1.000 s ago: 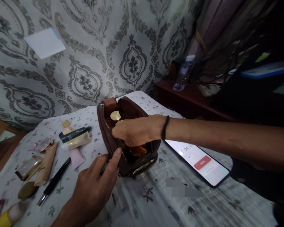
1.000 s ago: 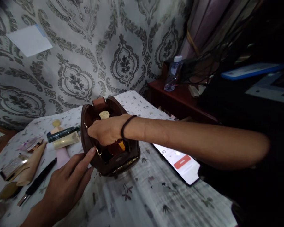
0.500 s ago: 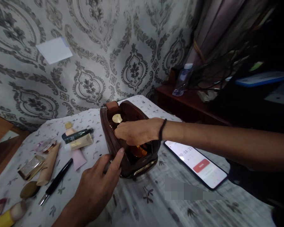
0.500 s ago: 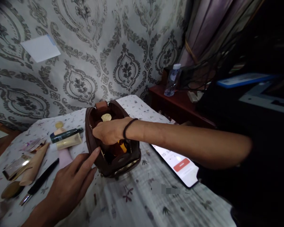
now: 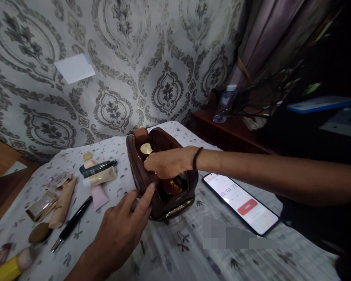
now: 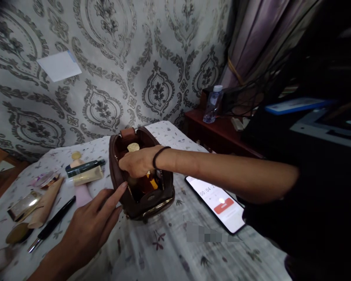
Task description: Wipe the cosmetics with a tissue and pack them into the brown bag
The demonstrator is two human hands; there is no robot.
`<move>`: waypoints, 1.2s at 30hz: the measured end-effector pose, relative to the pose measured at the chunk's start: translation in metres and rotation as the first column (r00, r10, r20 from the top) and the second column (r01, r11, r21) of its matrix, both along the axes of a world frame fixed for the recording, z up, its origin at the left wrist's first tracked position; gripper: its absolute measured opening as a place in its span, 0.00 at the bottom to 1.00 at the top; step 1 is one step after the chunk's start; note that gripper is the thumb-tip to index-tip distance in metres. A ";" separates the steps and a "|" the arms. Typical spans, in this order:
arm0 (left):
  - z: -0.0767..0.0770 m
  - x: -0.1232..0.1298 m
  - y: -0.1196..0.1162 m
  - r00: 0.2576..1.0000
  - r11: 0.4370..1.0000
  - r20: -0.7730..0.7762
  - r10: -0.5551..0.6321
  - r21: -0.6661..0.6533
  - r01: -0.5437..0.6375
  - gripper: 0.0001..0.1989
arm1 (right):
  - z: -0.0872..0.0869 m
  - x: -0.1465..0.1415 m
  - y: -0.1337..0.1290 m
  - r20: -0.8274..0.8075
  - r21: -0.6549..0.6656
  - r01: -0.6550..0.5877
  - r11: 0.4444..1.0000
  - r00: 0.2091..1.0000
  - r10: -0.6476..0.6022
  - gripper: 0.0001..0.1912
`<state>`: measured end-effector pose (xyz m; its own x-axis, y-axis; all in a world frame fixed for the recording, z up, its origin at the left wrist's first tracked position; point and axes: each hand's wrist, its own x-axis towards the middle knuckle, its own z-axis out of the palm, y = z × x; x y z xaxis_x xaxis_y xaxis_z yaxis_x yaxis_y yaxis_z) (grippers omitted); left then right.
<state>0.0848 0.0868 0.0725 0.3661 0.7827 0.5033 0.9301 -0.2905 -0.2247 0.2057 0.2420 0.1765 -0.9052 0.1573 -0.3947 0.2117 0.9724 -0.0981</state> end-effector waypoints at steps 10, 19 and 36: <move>0.002 0.000 0.000 1.000 1.000 0.004 -0.003 -0.009 0.003 0.20 | 0.002 -0.002 0.001 0.038 0.007 0.007 1.000 0.999 -0.007 0.11; 0.001 0.000 -0.001 1.000 1.000 -0.002 0.006 -0.026 -0.006 0.21 | -0.005 -0.004 0.005 0.012 0.011 -0.034 0.999 0.999 0.034 0.12; 0.000 -0.001 -0.002 1.000 0.997 -0.007 0.027 -0.066 -0.027 0.23 | -0.007 -0.003 0.005 -0.011 -0.017 0.007 1.000 1.000 -0.008 0.12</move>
<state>0.0838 0.0843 0.0729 0.3469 0.8238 0.4484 0.9366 -0.2795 -0.2112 0.2031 0.2470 0.1695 -0.9084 0.1574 -0.3873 0.2178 0.9689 -0.1171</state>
